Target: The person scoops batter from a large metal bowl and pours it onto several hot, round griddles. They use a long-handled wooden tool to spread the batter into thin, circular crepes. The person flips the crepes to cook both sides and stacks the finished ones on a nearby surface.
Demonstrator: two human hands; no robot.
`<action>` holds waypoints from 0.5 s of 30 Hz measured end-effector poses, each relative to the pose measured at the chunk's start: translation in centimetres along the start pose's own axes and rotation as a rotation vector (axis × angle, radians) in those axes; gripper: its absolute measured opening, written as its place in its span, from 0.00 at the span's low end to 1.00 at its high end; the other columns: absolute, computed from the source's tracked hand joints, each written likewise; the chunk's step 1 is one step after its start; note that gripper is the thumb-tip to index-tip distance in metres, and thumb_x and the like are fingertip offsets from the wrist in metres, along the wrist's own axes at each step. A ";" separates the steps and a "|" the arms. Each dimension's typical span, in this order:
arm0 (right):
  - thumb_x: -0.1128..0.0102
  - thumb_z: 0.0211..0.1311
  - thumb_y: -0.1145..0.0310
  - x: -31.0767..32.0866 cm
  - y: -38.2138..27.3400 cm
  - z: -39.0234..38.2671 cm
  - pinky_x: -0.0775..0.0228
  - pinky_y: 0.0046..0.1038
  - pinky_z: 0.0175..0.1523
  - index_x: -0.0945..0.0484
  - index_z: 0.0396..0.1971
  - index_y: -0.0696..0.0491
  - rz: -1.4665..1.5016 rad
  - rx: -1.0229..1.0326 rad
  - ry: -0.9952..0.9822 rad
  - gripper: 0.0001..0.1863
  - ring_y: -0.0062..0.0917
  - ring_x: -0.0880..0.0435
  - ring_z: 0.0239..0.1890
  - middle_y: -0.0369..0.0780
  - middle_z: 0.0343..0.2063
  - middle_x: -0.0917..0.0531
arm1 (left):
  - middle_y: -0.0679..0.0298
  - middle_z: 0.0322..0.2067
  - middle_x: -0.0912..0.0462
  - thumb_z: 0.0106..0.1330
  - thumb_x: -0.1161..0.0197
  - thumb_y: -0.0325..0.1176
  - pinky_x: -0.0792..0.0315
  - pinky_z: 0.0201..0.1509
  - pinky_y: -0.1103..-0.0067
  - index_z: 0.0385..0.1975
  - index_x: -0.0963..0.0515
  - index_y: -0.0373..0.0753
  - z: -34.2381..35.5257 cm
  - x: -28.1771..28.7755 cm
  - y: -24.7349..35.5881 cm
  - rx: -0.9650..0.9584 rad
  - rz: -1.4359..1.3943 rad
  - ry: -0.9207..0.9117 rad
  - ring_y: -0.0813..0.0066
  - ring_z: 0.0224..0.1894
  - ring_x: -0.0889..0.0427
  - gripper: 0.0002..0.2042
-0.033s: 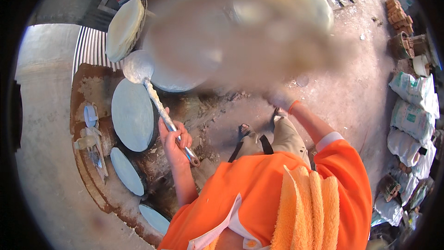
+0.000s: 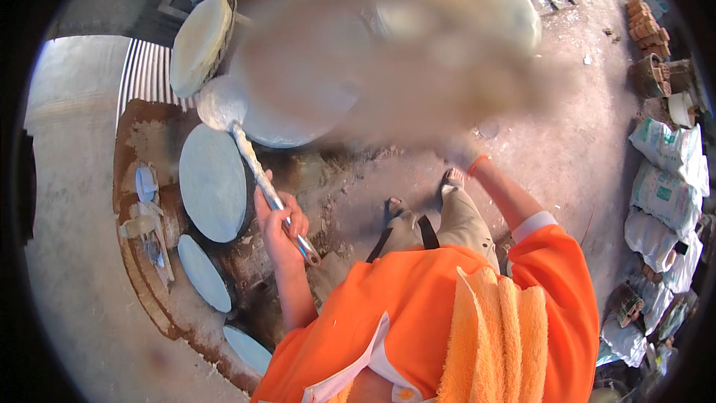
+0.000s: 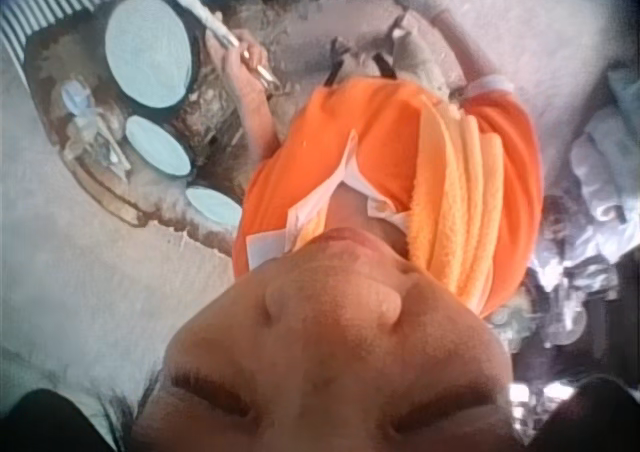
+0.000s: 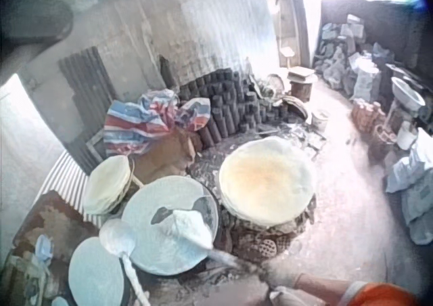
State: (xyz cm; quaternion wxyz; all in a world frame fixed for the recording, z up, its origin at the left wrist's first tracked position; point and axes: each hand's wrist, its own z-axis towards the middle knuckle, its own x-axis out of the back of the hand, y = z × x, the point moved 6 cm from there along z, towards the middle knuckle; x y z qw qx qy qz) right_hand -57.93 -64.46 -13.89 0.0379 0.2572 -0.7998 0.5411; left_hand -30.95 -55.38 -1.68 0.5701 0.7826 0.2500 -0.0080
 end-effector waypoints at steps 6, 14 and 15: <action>0.56 0.61 0.46 -2.3 1.8 3.0 0.39 0.22 0.13 0.28 0.40 0.53 0.139 -0.231 -0.289 0.24 0.15 0.31 0.11 0.33 0.11 0.30 | 0.68 0.24 0.33 0.58 0.51 0.19 0.45 0.12 0.88 0.60 0.47 0.43 1.8 -2.7 -0.7 0.058 0.132 -0.046 0.89 0.10 0.42 0.28; 0.59 0.64 0.60 2.1 -7.2 13.4 0.28 0.38 0.28 0.29 0.44 0.50 -0.787 -0.008 0.463 0.14 0.38 0.19 0.28 0.46 0.27 0.20 | 0.66 0.24 0.33 0.54 0.55 0.18 0.44 0.11 0.86 0.59 0.47 0.43 4.5 -0.3 0.7 0.197 0.039 -0.145 0.87 0.09 0.41 0.29; 0.58 0.63 0.61 0.5 -5.8 14.8 0.28 0.38 0.29 0.29 0.44 0.49 -0.955 0.022 0.532 0.14 0.40 0.19 0.29 0.45 0.28 0.20 | 0.65 0.24 0.32 0.54 0.56 0.18 0.45 0.11 0.86 0.59 0.47 0.43 5.6 -0.1 1.0 0.232 0.032 -0.189 0.86 0.09 0.41 0.29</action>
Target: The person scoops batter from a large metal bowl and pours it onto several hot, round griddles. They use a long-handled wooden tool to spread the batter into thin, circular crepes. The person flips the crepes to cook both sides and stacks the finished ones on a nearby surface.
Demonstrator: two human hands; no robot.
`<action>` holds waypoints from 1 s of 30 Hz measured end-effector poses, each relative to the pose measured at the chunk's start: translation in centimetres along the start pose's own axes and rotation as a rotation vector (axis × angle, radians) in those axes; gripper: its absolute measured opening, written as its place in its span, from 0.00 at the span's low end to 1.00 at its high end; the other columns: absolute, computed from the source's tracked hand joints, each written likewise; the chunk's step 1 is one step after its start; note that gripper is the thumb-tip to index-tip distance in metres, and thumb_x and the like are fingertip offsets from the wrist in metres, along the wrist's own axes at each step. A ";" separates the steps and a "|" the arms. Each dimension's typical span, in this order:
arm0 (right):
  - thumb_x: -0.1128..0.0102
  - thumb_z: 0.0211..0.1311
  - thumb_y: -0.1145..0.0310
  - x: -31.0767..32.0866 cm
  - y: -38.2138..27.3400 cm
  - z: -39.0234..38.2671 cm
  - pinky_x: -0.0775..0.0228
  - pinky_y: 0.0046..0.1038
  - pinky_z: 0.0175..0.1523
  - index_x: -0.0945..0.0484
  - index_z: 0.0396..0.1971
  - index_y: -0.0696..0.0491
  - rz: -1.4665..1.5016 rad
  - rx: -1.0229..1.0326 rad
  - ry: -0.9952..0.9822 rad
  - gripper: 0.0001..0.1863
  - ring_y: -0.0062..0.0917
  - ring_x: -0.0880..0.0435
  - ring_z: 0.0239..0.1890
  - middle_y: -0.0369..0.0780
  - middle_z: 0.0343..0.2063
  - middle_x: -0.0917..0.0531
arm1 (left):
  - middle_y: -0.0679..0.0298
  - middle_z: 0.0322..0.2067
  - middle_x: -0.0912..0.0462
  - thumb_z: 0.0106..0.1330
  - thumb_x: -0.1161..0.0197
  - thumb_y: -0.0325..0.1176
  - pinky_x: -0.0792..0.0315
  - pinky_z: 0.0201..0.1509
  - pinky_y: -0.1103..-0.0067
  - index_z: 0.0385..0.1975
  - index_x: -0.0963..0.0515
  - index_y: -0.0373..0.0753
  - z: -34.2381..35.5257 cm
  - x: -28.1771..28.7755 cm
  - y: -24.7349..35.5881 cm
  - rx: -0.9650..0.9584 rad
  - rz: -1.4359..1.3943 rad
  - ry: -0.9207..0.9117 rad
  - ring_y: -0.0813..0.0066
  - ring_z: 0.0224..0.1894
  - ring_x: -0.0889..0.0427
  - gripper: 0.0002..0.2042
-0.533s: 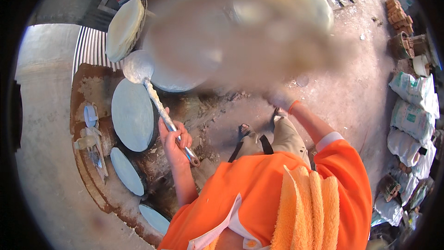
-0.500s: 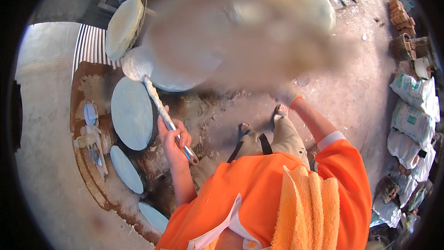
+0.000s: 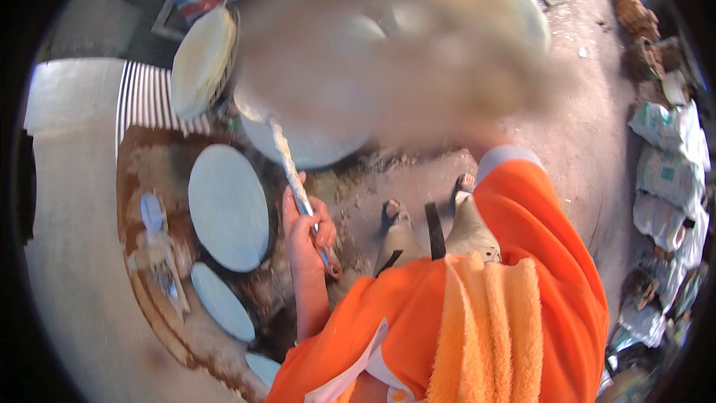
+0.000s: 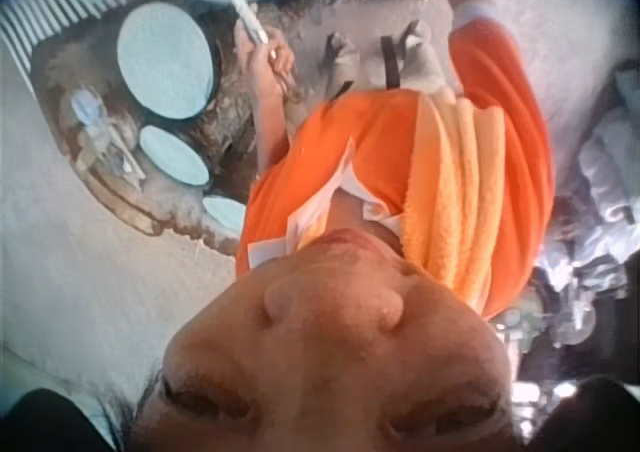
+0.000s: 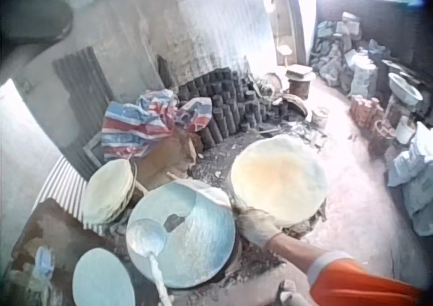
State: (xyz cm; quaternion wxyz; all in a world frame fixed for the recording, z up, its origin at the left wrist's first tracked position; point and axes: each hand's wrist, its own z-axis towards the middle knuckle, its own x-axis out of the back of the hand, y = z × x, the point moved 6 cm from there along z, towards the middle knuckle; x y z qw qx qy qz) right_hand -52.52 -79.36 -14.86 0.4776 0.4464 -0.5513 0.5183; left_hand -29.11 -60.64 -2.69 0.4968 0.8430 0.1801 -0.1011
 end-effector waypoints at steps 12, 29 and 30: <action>0.54 0.60 0.55 -3.6 -2.4 -13.9 0.34 0.42 0.40 0.24 0.31 0.59 0.720 -0.147 0.247 0.20 0.49 0.24 0.35 0.51 0.31 0.21 | 0.68 0.21 0.35 0.62 0.55 0.24 0.47 0.11 0.90 0.58 0.45 0.43 1.3 6.4 3.7 -0.030 0.008 -0.300 0.88 0.10 0.44 0.23; 0.56 0.62 0.69 -2.7 -5.2 -8.4 0.31 0.27 0.42 0.36 0.56 0.55 0.021 0.156 -0.023 0.21 0.31 0.21 0.39 0.43 0.38 0.20 | 0.66 0.21 0.34 0.66 0.58 0.27 0.44 0.14 0.87 0.55 0.40 0.40 -1.6 7.4 4.4 -0.017 -0.110 -0.053 0.88 0.10 0.43 0.17; 0.56 0.62 0.67 -0.7 -5.6 -8.9 0.31 0.30 0.43 0.35 0.53 0.55 0.265 0.090 -0.120 0.20 0.35 0.21 0.39 0.45 0.37 0.20 | 0.66 0.21 0.34 0.66 0.58 0.27 0.44 0.14 0.88 0.55 0.40 0.40 -1.2 7.1 3.8 0.006 -0.135 -0.038 0.88 0.10 0.42 0.16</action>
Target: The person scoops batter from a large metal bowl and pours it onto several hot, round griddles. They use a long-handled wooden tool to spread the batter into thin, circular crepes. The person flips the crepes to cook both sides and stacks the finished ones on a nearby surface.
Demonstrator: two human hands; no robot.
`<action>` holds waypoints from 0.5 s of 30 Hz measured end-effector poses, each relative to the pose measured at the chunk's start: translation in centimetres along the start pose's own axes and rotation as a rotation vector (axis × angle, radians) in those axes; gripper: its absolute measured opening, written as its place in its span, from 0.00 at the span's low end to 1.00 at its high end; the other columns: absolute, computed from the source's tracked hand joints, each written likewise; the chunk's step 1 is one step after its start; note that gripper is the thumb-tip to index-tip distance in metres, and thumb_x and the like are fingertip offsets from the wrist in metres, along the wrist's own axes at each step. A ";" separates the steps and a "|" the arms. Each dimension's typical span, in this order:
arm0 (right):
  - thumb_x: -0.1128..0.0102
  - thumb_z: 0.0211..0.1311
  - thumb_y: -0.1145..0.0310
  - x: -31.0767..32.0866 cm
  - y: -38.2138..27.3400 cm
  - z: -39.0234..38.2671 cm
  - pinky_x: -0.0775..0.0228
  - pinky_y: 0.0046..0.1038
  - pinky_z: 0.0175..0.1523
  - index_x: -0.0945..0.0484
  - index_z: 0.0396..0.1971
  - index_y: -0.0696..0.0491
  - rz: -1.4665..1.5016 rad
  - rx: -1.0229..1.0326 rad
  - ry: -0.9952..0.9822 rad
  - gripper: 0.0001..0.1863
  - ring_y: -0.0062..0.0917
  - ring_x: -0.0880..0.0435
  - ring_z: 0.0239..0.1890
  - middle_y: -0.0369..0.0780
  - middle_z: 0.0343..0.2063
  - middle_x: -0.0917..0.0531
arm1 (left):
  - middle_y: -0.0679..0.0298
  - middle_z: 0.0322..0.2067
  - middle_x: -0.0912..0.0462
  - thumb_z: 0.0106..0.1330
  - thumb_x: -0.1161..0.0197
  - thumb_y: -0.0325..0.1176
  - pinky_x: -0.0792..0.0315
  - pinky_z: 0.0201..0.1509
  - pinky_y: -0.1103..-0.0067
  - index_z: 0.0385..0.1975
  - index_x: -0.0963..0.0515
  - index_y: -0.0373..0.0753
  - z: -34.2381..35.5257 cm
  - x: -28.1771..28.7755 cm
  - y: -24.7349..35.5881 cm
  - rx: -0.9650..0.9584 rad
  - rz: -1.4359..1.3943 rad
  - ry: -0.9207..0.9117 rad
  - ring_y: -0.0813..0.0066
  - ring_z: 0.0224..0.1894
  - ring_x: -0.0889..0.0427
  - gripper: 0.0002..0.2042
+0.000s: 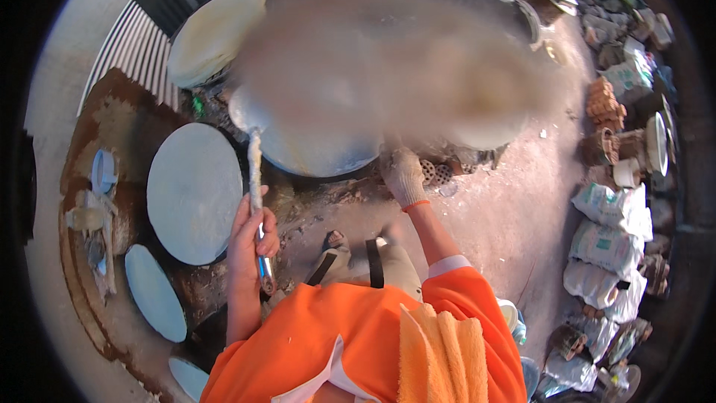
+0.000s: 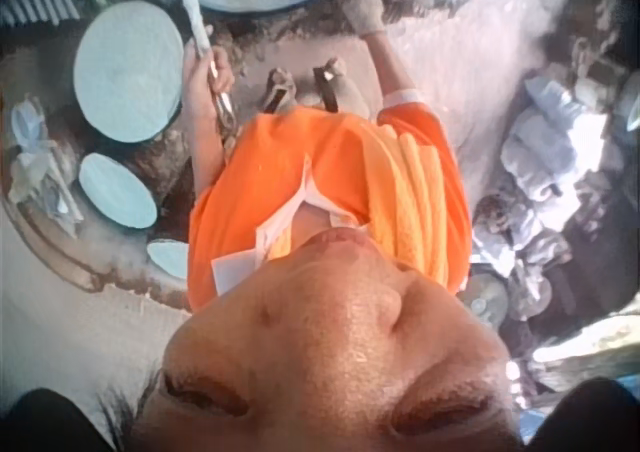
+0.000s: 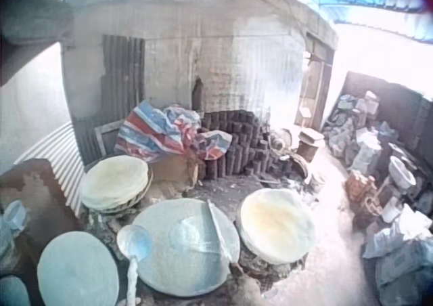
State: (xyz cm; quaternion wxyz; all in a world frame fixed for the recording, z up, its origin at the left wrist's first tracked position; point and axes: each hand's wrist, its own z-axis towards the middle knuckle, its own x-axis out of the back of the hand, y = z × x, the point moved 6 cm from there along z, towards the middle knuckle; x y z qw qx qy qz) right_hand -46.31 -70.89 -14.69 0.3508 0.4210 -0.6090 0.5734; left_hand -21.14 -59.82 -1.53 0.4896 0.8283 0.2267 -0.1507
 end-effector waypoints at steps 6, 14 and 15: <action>0.51 0.57 0.65 0.2 -1.0 1.2 0.31 0.37 0.37 0.27 0.41 0.53 0.619 0.107 0.029 0.13 0.36 0.22 0.32 0.45 0.31 0.21 | 0.66 0.23 0.32 0.66 0.58 0.29 0.43 0.13 0.90 0.51 0.38 0.36 5.0 -3.1 2.1 0.059 0.173 -0.068 0.89 0.11 0.40 0.14; 0.51 0.60 0.68 4.4 -0.9 -5.1 0.45 0.16 0.17 0.34 0.49 0.55 0.884 -0.128 -0.324 0.17 0.10 0.38 0.18 0.32 0.26 0.26 | 0.60 0.17 0.32 0.57 0.51 0.27 0.37 0.12 0.78 0.39 0.41 0.31 14.2 -2.0 3.7 -0.219 0.386 -0.009 0.76 0.10 0.33 0.12; 0.51 0.61 0.68 4.5 -1.5 -5.8 0.47 0.14 0.15 0.35 0.55 0.55 0.938 -0.209 -0.271 0.21 0.08 0.39 0.16 0.31 0.28 0.26 | 0.60 0.17 0.32 0.57 0.53 0.26 0.39 0.11 0.77 0.38 0.41 0.30 13.3 -1.1 3.3 -0.208 0.424 0.002 0.75 0.09 0.33 0.11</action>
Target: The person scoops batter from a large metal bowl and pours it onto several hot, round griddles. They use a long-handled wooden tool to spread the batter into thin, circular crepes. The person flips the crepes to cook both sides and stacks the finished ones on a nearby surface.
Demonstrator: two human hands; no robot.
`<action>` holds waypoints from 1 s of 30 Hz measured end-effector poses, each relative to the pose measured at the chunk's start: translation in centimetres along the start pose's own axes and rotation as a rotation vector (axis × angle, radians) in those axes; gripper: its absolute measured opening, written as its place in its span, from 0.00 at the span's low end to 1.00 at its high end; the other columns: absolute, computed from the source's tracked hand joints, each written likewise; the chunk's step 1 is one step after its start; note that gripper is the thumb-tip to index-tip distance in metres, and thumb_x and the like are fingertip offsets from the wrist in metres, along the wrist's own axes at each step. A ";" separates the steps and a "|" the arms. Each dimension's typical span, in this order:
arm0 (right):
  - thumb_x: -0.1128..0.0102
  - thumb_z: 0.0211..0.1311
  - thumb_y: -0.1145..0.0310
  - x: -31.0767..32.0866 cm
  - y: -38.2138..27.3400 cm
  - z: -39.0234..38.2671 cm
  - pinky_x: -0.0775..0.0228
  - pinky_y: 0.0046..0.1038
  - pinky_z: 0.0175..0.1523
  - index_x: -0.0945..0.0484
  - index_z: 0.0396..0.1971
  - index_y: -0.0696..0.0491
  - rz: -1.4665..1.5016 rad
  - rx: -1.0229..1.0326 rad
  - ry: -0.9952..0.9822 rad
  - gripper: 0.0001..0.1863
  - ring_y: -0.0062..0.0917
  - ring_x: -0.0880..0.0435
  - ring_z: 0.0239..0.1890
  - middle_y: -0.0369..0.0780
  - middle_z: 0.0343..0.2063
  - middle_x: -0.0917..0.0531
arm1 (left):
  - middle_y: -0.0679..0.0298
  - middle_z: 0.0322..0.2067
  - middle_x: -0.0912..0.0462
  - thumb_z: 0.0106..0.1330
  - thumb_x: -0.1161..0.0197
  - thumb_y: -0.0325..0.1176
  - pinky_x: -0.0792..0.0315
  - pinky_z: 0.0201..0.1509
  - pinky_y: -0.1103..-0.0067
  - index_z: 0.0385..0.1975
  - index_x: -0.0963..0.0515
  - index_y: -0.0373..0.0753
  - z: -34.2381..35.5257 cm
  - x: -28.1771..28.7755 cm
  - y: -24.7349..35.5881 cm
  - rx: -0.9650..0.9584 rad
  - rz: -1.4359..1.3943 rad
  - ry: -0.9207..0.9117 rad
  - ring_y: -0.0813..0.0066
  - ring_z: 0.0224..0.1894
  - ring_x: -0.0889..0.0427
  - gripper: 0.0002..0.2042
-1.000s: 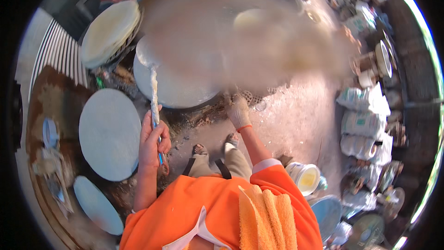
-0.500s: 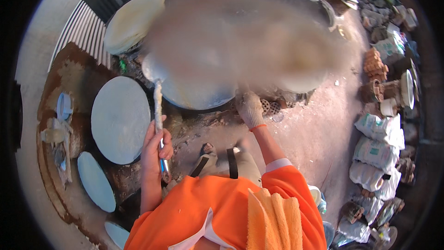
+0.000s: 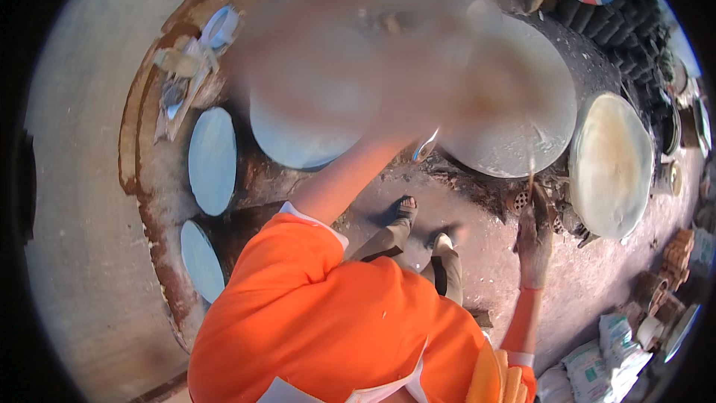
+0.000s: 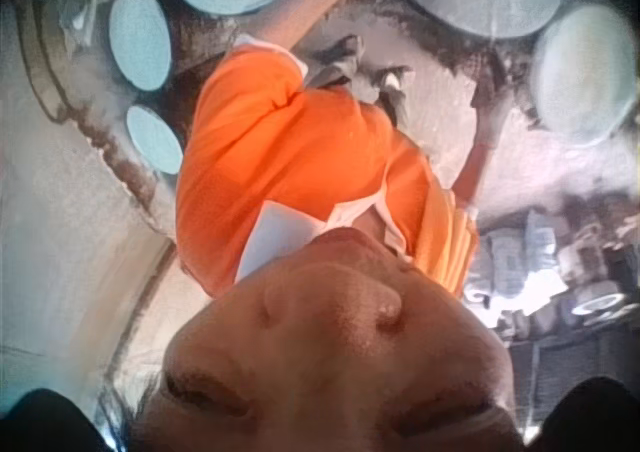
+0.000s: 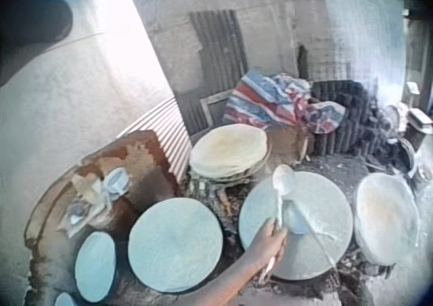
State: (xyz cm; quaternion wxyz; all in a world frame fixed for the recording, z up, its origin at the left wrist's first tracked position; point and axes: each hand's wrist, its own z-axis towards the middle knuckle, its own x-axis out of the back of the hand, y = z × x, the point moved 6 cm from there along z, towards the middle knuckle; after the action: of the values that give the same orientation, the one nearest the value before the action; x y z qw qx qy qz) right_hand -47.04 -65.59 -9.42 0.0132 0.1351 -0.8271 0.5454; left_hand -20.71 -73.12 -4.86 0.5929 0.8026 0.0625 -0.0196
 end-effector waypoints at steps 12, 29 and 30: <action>0.52 0.63 0.61 -5.6 5.0 -0.1 0.32 0.18 0.29 0.30 0.41 0.54 0.152 -0.071 0.384 0.14 0.20 0.28 0.25 0.35 0.26 0.26 | 0.65 0.19 0.34 0.64 0.54 0.30 0.42 0.08 0.83 0.43 0.41 0.38 -8.2 2.0 -5.2 0.172 -0.036 -0.126 0.81 0.07 0.38 0.10; 0.56 0.61 0.61 -0.9 -0.9 6.2 0.33 0.34 0.46 0.35 0.56 0.43 -0.452 0.419 0.221 0.22 0.41 0.23 0.43 0.47 0.43 0.23 | 0.70 0.19 0.36 0.68 0.55 0.32 0.48 0.09 0.91 0.47 0.34 0.34 -6.2 0.3 -3.4 0.165 -0.883 -0.256 0.92 0.08 0.45 0.12; 0.56 0.61 0.59 -2.3 -1.1 5.8 0.33 0.36 0.46 0.36 0.57 0.38 -0.494 0.233 0.171 0.22 0.43 0.25 0.45 0.48 0.44 0.24 | 0.70 0.19 0.37 0.68 0.54 0.32 0.48 0.09 0.91 0.48 0.35 0.33 -6.2 0.4 -3.0 0.183 -1.010 -0.340 0.92 0.08 0.47 0.13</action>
State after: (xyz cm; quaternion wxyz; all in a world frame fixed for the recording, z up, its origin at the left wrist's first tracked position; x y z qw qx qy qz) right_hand -43.85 -70.74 -11.17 0.1998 0.2866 -0.6966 0.6266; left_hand -20.96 -66.35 -5.92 0.4389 0.7066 0.3420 -0.4371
